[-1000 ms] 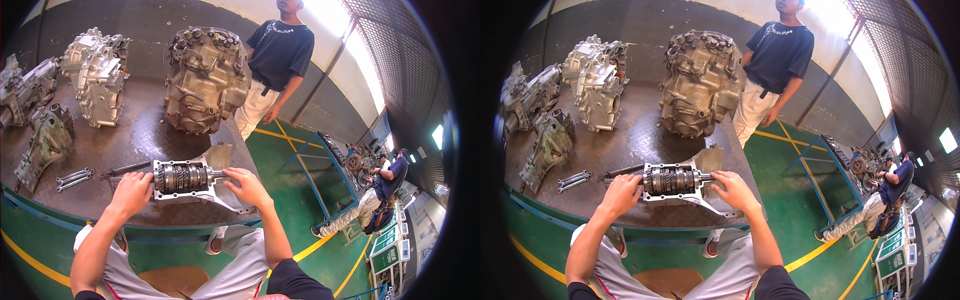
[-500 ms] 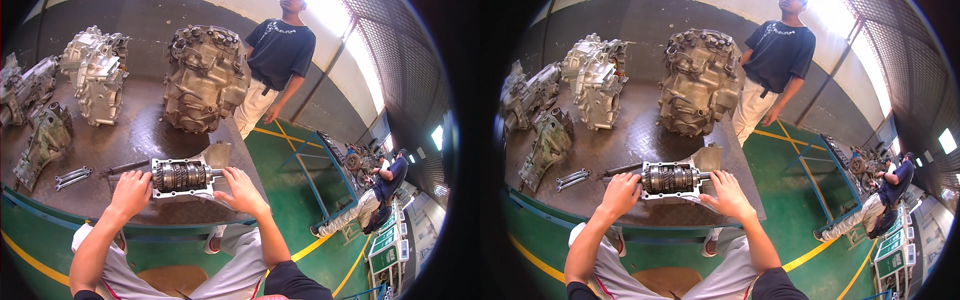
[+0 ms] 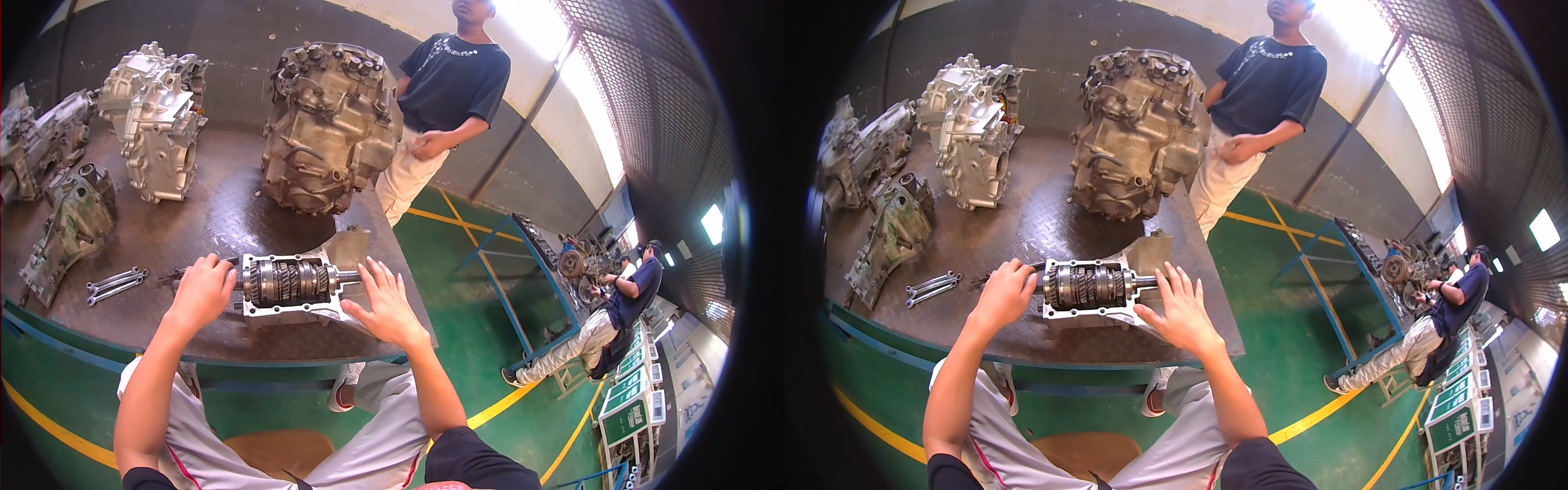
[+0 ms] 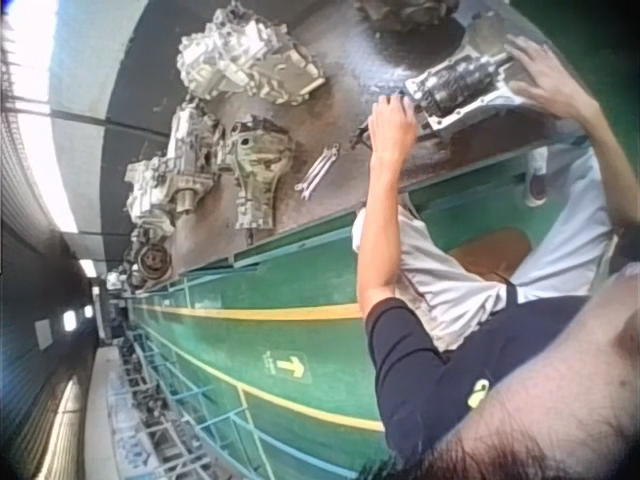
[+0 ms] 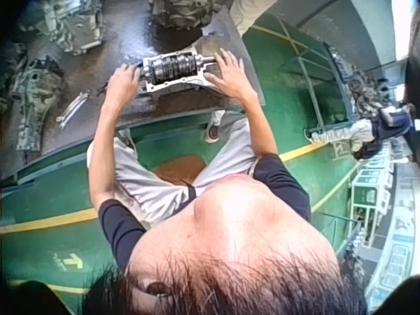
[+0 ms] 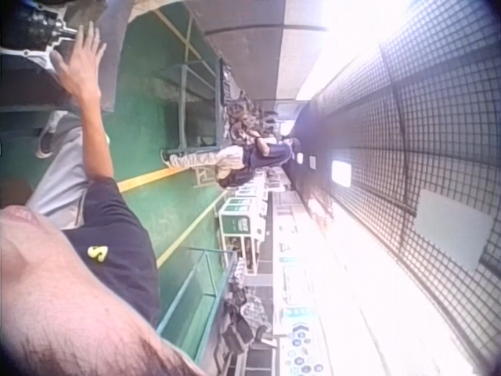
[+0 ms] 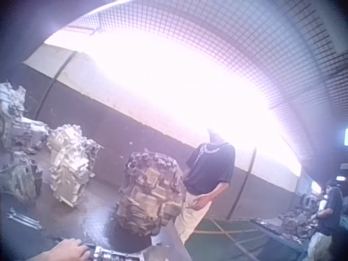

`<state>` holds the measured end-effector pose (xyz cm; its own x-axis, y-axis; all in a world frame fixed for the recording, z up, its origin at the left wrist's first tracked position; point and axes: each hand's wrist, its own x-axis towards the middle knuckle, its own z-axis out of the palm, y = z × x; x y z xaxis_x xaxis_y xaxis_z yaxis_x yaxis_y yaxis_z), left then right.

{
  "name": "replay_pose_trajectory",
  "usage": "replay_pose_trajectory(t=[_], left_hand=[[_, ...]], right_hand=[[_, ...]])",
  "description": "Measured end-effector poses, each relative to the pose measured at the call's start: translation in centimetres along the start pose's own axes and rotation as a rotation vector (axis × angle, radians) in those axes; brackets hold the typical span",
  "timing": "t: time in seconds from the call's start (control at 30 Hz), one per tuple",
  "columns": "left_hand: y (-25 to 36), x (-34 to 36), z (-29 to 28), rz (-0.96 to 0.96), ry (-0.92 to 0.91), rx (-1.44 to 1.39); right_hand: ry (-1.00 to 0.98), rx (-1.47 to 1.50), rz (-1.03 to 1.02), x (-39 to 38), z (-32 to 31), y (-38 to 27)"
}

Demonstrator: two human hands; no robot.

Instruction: The person holds and turns a transmission shaft assembly by hand over a metal tray on a workbench, while another person handles a larger transmission housing nearby.

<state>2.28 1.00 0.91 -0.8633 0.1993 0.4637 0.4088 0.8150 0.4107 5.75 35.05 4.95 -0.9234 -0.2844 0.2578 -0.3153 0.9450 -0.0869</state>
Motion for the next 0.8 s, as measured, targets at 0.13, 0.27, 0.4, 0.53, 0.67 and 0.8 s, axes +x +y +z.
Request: replay_pose_trajectory(t=[0.13,0.27,0.4,0.53,0.67,0.8], left_hand=[[-1.4,0.3,1.8,-0.011,-0.013,0.161],[-1.2,0.9,2.1,-0.122,-0.209,0.194],[-0.4,0.6,2.9,-0.123,-0.084,0.230],[-0.8,0.4,3.5,-0.080,-0.045,0.273],[-0.6,0.2,3.4,-0.054,-0.013,0.271],[-0.3,-0.2,3.1,-0.051,-0.005,0.321]], right_hand=[[-0.106,0.002,0.015,0.7,0.0,0.1],[-0.170,0.013,0.037,0.9,-0.3,-0.4],[-0.112,-0.004,-0.004,0.8,0.2,0.1],[-0.078,-0.003,-0.011,0.6,0.0,-0.2],[-0.064,-0.025,-0.003,0.5,0.2,-0.2],[-0.008,-0.026,-0.015,0.2,0.3,-0.2]])
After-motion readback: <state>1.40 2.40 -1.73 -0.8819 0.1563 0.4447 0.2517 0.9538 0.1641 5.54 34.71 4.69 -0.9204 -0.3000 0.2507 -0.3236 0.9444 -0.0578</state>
